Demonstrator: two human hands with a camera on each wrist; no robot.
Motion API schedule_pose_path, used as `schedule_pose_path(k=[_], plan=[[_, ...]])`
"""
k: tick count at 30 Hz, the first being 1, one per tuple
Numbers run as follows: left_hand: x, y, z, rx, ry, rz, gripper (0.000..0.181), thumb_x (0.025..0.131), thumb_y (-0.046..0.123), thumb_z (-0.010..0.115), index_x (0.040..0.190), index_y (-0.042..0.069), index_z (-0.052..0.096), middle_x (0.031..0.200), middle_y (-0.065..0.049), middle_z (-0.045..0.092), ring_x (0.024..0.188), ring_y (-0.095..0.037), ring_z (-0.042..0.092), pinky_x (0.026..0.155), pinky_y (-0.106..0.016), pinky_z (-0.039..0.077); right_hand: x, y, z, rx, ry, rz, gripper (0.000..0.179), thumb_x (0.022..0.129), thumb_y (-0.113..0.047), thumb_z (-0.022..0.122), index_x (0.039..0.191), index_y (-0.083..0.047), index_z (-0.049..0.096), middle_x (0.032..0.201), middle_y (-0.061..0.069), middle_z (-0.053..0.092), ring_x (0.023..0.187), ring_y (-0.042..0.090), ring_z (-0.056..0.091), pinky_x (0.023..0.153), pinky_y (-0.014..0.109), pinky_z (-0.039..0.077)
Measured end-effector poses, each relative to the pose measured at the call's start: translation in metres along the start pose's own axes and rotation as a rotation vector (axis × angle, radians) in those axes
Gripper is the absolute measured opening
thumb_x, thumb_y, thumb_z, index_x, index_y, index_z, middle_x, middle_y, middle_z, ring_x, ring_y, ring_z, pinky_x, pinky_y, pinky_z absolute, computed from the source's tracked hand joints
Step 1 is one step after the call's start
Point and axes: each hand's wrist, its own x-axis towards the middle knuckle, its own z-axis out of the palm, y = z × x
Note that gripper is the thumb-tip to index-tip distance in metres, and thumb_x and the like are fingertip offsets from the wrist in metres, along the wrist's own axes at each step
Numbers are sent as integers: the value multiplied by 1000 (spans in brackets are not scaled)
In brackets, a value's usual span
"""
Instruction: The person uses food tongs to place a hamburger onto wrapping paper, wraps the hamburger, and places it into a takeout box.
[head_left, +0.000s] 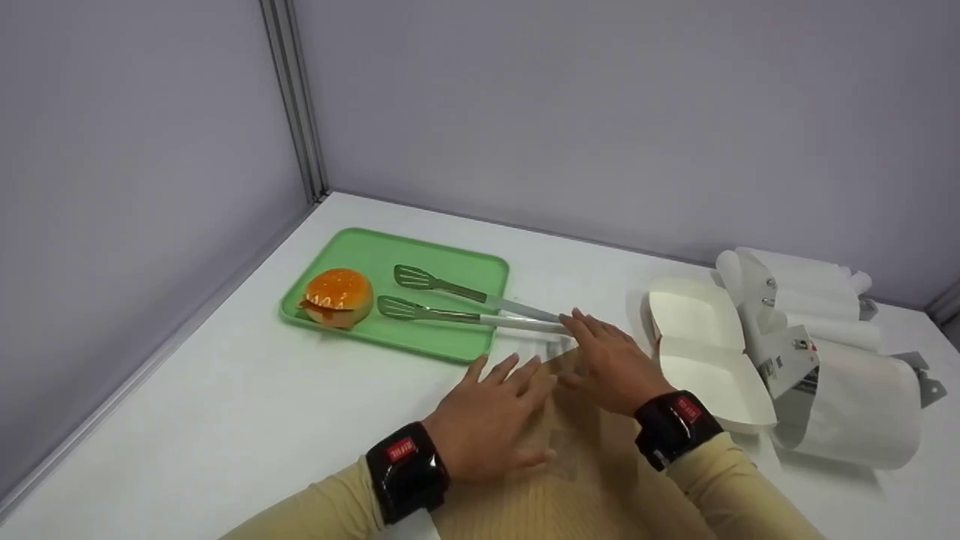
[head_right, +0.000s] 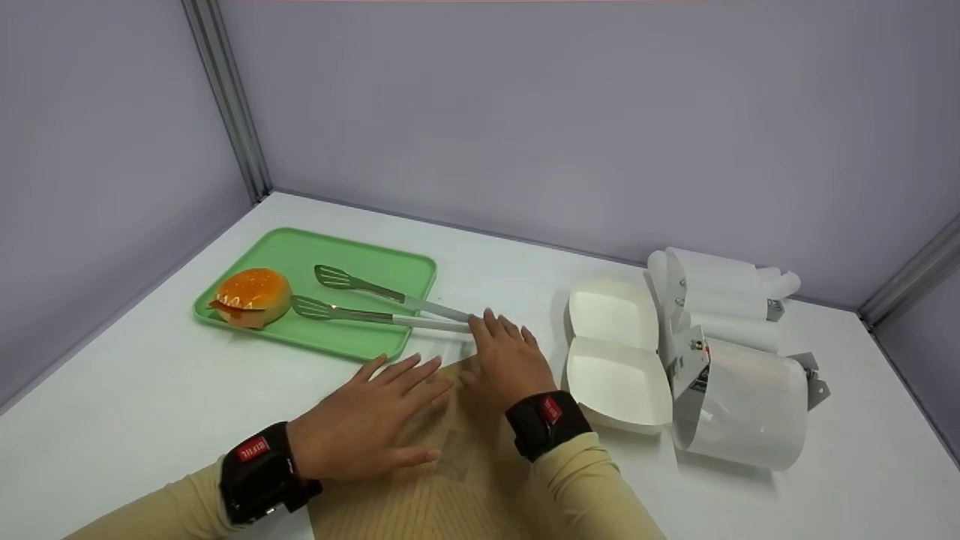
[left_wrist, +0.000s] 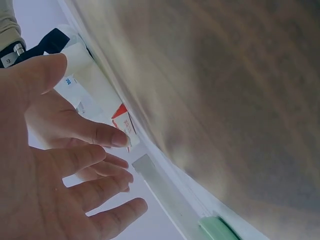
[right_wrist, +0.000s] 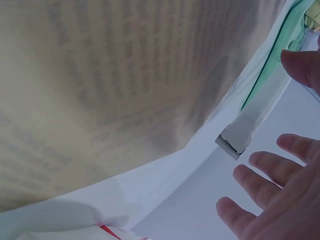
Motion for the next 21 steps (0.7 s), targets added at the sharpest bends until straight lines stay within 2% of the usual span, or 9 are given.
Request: schedule_pose_path(k=[5, 11, 21], plan=[[0, 1, 0, -4, -13, -6, 82, 96, 68, 49, 160, 21, 30, 167, -6, 29, 154, -31, 29, 123, -58, 25, 10, -4, 3, -16, -7, -5, 70, 92, -29, 73, 150, -4, 42, 157, 27, 40, 142, 47, 43, 117, 61, 33], [0, 2, 0, -14, -29, -15, 83, 95, 70, 48, 161, 23, 29, 168, -5, 26, 155, -31, 26, 124, -58, 23, 20, -4, 8, -40, -23, 6, 79, 89, -35, 77, 152, -4, 41, 159, 25, 38, 146, 45, 38, 120, 62, 28], [-4, 5, -6, 24, -27, -49, 82, 95, 70, 47, 160, 22, 30, 167, -6, 29, 154, -30, 29, 124, -54, 26, 29, 5, 11, -38, 19, -26, 75, 86, -21, 81, 149, -3, 45, 151, 29, 47, 140, 48, 45, 116, 62, 33]])
